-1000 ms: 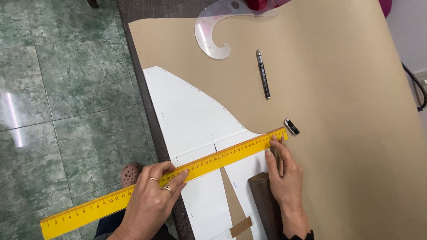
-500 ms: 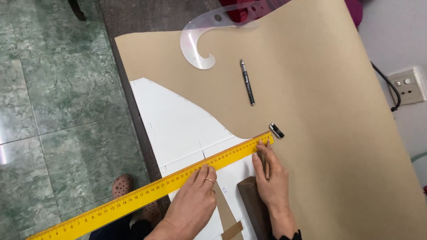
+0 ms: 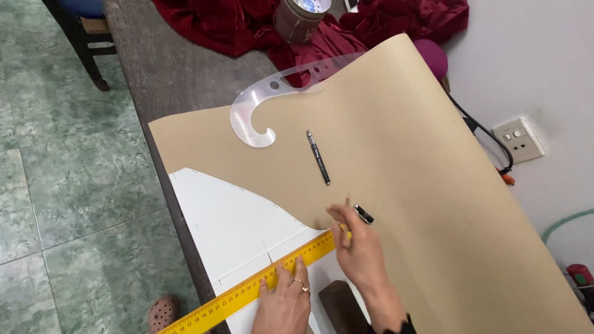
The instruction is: Drawing and marking precise lines on a paper garment pattern using a ruler, pen, and pencil.
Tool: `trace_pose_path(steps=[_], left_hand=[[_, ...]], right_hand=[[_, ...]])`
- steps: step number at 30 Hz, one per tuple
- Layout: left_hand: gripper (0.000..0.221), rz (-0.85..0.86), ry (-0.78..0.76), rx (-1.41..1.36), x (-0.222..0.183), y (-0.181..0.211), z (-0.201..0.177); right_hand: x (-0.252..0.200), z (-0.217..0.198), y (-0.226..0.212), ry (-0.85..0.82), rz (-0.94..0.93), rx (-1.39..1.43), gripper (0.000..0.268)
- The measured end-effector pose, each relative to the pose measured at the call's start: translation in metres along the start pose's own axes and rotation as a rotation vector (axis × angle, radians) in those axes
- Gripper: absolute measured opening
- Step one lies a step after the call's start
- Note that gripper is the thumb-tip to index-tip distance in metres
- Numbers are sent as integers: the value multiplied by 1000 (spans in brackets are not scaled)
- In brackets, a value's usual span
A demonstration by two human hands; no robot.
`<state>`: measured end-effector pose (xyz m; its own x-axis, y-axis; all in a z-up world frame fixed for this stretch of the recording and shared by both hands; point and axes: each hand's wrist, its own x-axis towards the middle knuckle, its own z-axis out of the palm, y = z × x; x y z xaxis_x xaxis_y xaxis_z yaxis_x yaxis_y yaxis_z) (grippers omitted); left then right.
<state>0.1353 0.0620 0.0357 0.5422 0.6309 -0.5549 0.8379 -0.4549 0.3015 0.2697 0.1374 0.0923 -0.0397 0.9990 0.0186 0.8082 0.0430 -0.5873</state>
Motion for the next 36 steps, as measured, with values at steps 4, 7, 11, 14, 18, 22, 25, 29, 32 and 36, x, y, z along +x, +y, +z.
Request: trace_pose_path(steps=[4,7,11,14,18,22,25,29,32,36], left_hand=[[59,-36,87,-66,8,0,-3],[71,10,-343,-126,-12,-7,-54],[82,4,-370,-129,-14,-9,-60],[82,7,-369,-161,-18,-10,-66],[83,19,-307,-139,-22,-10,-61],[62,69,-249,-79,-12,-5,-24],[50,-66,530,38,3,5,30],[47,1,291,34,-22,-1,-8],[46,12,195,3,-23,-1,-12],[44,-4,160,-11,-18,1,-10]], right_hand=[[65,37,-17,-172,-54,-369,49],[107,71,-19,-282,-134,-605,58],[143,80,-20,-256,-249,-748,33],[159,68,-12,-176,-163,-679,32],[168,59,18,-71,19,-554,31],[179,57,50,-99,144,-464,23],[173,46,68,-14,92,-263,49],[115,0,11,15,399,794,32],[69,-12,13,-90,296,1201,30],[18,-11,12,-412,59,1472,51]])
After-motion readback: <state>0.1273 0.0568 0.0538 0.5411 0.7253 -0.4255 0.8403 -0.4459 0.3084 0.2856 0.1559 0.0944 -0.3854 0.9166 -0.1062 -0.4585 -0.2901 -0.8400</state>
